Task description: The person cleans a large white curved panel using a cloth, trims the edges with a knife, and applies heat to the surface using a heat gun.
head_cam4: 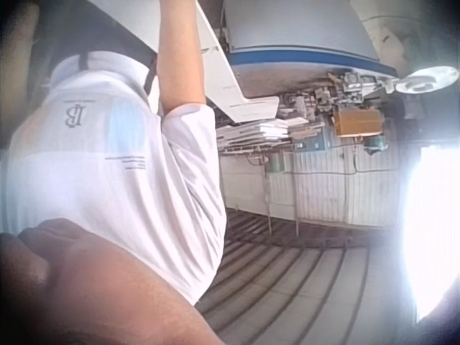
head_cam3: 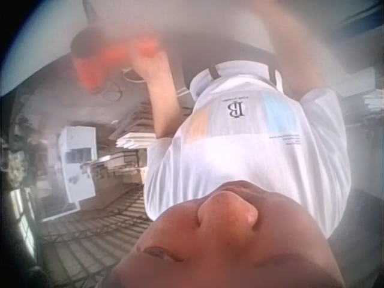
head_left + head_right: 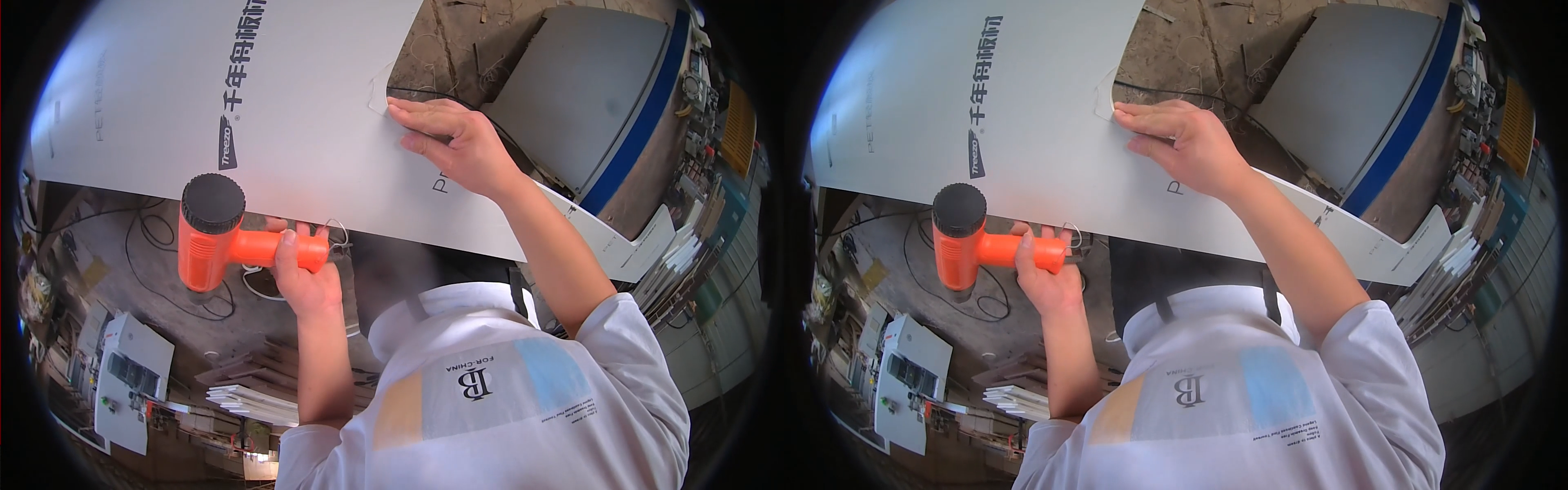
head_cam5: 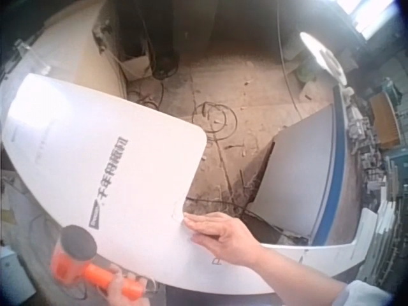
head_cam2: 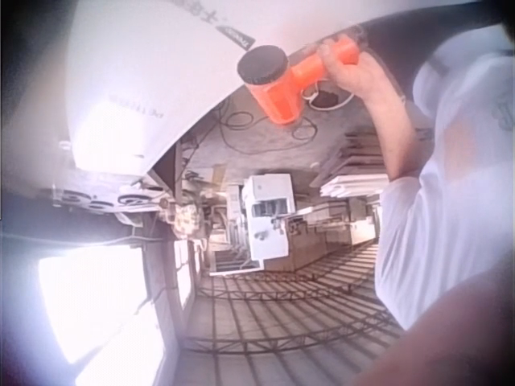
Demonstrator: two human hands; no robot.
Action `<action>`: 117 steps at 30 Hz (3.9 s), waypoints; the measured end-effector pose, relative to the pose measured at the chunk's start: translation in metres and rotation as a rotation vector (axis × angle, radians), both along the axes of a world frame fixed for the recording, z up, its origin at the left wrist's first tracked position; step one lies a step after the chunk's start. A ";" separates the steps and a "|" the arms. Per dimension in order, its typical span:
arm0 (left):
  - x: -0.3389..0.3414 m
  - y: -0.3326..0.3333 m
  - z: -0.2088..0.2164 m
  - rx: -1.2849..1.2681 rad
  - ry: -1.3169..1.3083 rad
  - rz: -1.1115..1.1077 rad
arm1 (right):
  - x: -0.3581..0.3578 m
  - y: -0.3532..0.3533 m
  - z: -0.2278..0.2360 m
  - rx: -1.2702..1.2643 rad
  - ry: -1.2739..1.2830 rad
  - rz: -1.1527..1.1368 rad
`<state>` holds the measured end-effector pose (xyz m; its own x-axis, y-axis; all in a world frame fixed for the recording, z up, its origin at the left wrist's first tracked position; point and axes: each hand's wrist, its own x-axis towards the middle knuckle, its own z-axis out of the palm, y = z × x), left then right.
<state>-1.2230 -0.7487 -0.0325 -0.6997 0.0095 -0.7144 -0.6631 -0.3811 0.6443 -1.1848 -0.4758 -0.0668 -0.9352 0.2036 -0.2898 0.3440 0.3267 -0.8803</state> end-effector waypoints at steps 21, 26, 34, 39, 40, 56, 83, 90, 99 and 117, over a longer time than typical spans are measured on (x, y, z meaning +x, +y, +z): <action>-0.020 0.004 -0.013 -0.307 -0.032 -0.034 | -0.009 -0.001 0.009 0.022 -0.023 0.037; -0.021 0.005 -0.016 -0.320 -0.022 -0.023 | -0.009 -0.006 0.014 -0.001 -0.096 0.042; -0.022 0.003 -0.019 -0.351 -0.027 -0.035 | -0.004 -0.003 0.010 0.222 0.040 0.067; -0.023 0.004 -0.019 -0.336 -0.056 -0.021 | 0.001 0.011 0.014 0.147 -0.004 0.119; -0.023 0.004 -0.019 -0.328 -0.052 -0.021 | 0.001 0.016 0.014 0.133 -0.007 0.149; -0.019 0.000 -0.023 -0.313 -0.035 0.033 | -0.116 0.093 -0.004 0.705 0.507 0.609; -0.021 0.016 -0.013 -0.337 -0.046 0.081 | -0.115 0.095 -0.017 0.609 0.643 0.477; -0.019 0.013 -0.021 -0.397 -0.009 0.081 | -0.112 0.089 -0.014 0.659 0.561 0.487; -0.021 0.008 -0.023 -0.361 -0.022 0.044 | -0.112 0.089 -0.011 0.646 0.532 0.570; -0.024 0.016 -0.019 -0.427 -0.044 0.080 | -0.128 0.090 -0.021 0.572 0.790 0.521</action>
<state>-1.2470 -0.7330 -0.0514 -0.6549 -0.3459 -0.6719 -0.6729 -0.1378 0.7268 -1.3126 -0.3858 -0.0882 -0.8259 -0.3557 0.4375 -0.5463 0.6970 -0.4645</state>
